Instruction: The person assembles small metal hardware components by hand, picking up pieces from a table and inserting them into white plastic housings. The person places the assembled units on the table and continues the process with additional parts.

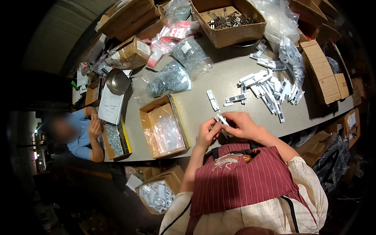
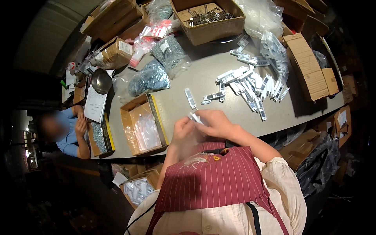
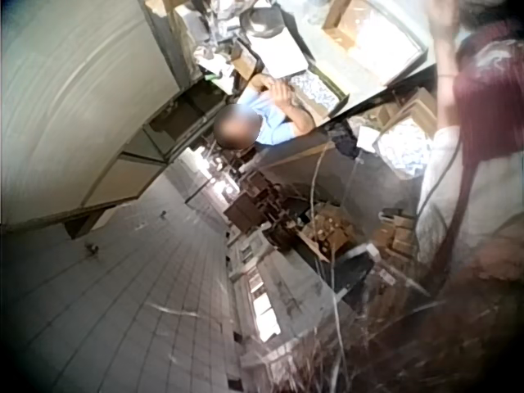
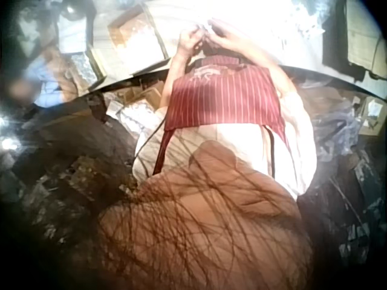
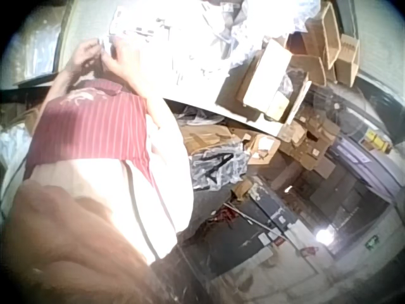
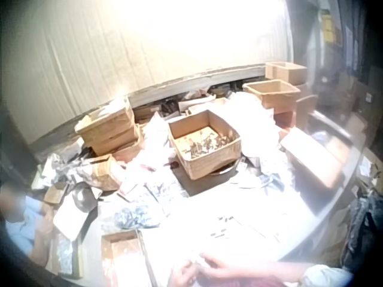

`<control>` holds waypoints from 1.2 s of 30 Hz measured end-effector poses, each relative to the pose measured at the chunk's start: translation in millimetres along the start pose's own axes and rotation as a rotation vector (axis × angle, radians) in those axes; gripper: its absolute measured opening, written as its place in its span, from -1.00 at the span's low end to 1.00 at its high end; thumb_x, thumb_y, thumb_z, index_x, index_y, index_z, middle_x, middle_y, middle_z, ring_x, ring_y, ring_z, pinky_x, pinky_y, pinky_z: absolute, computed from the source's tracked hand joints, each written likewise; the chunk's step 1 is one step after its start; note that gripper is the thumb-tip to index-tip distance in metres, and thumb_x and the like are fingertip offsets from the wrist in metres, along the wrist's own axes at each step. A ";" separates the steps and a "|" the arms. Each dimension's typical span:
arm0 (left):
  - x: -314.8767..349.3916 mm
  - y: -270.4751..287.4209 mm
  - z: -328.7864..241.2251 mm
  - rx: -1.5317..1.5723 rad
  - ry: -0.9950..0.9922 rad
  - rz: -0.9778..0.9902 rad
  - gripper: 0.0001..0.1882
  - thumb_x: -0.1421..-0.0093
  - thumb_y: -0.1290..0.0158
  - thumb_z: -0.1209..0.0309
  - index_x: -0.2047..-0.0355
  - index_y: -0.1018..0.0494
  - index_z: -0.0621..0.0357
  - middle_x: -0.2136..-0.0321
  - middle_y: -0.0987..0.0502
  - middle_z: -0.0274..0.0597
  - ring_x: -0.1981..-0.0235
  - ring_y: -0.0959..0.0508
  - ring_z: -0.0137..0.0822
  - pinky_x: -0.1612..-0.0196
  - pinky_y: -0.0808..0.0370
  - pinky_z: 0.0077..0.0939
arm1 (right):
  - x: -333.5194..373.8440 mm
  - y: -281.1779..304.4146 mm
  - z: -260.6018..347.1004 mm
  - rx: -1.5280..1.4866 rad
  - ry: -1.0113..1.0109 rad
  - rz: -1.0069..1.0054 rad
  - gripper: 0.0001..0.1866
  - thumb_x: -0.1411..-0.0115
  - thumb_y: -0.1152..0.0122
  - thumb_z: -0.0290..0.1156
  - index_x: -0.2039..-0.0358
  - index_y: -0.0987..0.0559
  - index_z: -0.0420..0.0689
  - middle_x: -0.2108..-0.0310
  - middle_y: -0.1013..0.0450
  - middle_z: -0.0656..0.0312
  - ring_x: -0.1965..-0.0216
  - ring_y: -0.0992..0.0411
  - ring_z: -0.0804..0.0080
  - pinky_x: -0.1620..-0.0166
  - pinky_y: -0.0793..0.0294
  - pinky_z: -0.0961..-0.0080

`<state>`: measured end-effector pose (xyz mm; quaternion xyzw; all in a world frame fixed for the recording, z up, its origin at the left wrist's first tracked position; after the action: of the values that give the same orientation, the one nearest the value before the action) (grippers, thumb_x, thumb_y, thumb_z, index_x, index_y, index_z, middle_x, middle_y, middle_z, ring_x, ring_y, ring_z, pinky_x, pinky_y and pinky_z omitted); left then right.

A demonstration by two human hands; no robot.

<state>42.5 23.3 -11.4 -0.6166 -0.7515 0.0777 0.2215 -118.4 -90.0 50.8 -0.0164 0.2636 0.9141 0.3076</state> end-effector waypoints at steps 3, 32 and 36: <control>0.9 -9.0 3.5 -0.020 0.102 -0.012 -0.73 -0.33 -0.12 0.26 0.46 -0.46 0.14 0.68 -0.31 -0.52 0.71 -0.21 -0.69 0.64 -0.05 -0.72 | 4.6 0.4 -6.7 0.153 0.015 0.076 -0.69 -0.12 -0.26 -0.38 0.12 -0.57 -0.23 0.43 -0.53 0.00 0.43 -0.54 0.06 0.37 -0.49 0.28; 4.9 -20.7 -2.4 0.350 0.260 -0.351 -0.61 -0.49 0.17 0.18 0.15 -0.43 0.33 0.54 -0.39 -0.30 0.71 -0.18 -0.59 0.69 -0.05 -0.68 | -29.1 -10.4 -46.0 0.566 0.043 -0.134 -0.86 -0.12 -0.20 -0.50 0.30 -0.47 -0.21 0.27 -0.38 0.04 0.13 -0.36 0.05 0.04 -0.32 0.17; 2.0 -18.1 -0.4 0.329 0.276 -0.327 -0.59 -0.45 0.12 0.11 0.11 -0.46 0.26 0.47 -0.45 -0.30 0.67 -0.22 -0.58 0.62 -0.06 -0.67 | -29.1 -10.1 -44.3 0.385 -0.004 -0.145 -0.89 -0.19 -0.16 -0.50 0.30 -0.45 -0.23 0.34 -0.43 -0.02 0.23 -0.39 -0.05 0.12 -0.35 0.10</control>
<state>26.3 21.1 -3.4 -0.4473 -0.7811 0.0769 0.4287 -95.0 -121.1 13.6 0.0257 0.4308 0.8224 0.3708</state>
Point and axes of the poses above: each hand's wrist, its own x-axis away from the middle knuckle, its own y-axis out of the back of the hand, z = x × y, the point moved 1 cm from there along -x, towards the middle knuckle
